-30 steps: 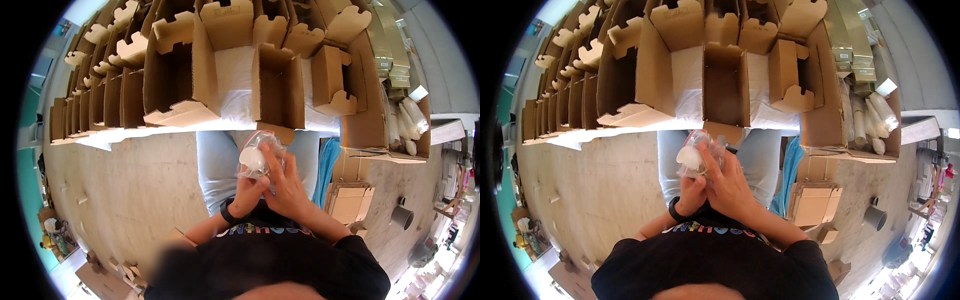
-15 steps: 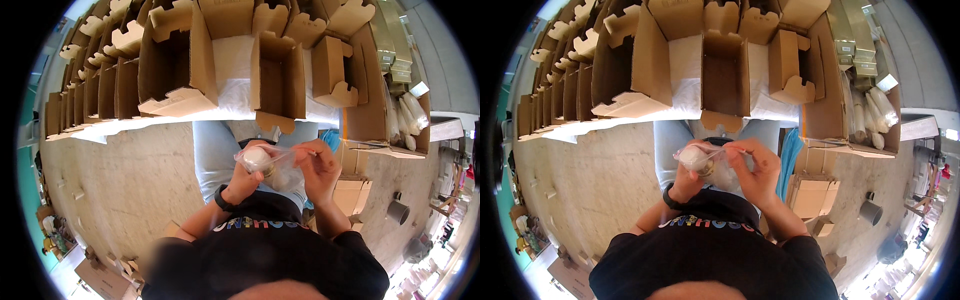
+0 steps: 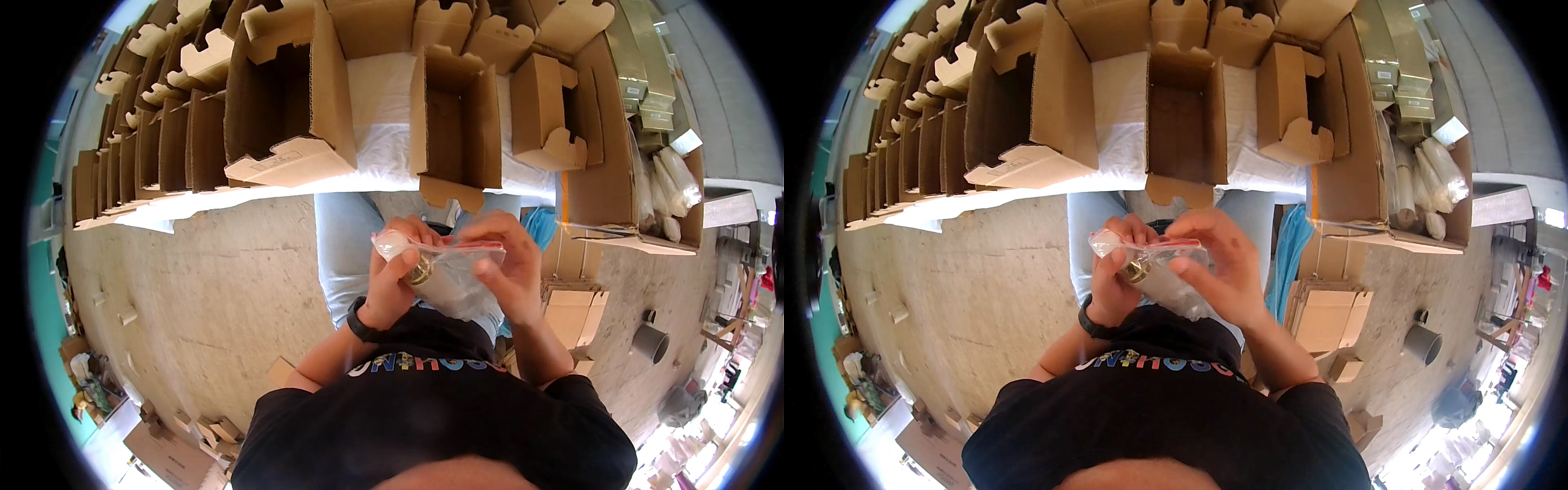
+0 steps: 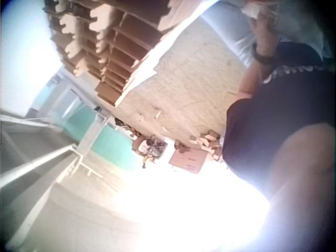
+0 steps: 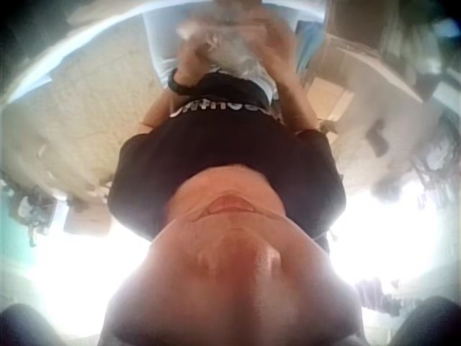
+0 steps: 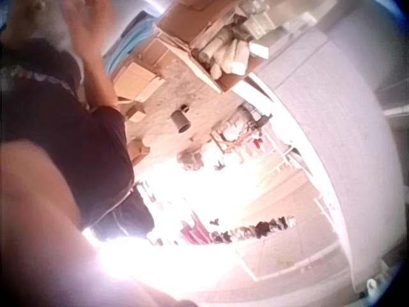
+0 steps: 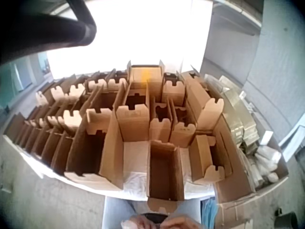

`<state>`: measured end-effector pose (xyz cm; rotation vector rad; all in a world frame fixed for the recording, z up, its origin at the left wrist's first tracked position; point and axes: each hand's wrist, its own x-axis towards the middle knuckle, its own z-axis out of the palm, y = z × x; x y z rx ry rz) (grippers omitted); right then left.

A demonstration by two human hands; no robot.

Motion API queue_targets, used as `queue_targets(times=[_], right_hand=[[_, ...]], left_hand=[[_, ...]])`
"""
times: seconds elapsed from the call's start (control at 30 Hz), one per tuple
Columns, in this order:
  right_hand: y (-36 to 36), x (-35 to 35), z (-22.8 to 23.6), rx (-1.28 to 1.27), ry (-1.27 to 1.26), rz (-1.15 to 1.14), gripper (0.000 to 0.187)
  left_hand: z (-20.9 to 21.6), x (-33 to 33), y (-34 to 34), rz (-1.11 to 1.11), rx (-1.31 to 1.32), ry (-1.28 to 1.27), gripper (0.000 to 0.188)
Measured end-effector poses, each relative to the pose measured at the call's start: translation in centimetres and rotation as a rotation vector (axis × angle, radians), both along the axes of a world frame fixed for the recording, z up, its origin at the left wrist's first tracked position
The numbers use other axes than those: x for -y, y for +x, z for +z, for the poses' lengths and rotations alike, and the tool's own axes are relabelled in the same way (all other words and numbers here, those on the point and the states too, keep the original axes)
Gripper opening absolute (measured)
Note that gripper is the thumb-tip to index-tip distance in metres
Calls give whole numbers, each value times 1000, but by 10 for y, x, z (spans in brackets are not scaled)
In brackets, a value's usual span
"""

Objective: The person picks up a gold-capped bottle, removes it from a plastic bag, and places it into a cardboard divider. Then the person takes a white box and inserts it into a nested cardboard sleeve, placing the assembled package back into a divider.

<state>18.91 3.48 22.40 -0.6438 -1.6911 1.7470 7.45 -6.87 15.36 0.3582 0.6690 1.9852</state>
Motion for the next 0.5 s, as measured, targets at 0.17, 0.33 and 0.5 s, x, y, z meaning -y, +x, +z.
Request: queue_targets(times=[0.17, 0.33, 0.5], right_hand=[[-3, 6, -9, 114, -67, 23, 16], [-5, 10, -18, 95, -36, -73, 12], [-12, 9, -23, 179, -94, -61, 10]], left_hand=[[3, 2, 3, -22, 101, -126, 22], [-2, 1, 0, -70, 220, -113, 19], [7, -4, -1, -13, 267, -299, 14]])
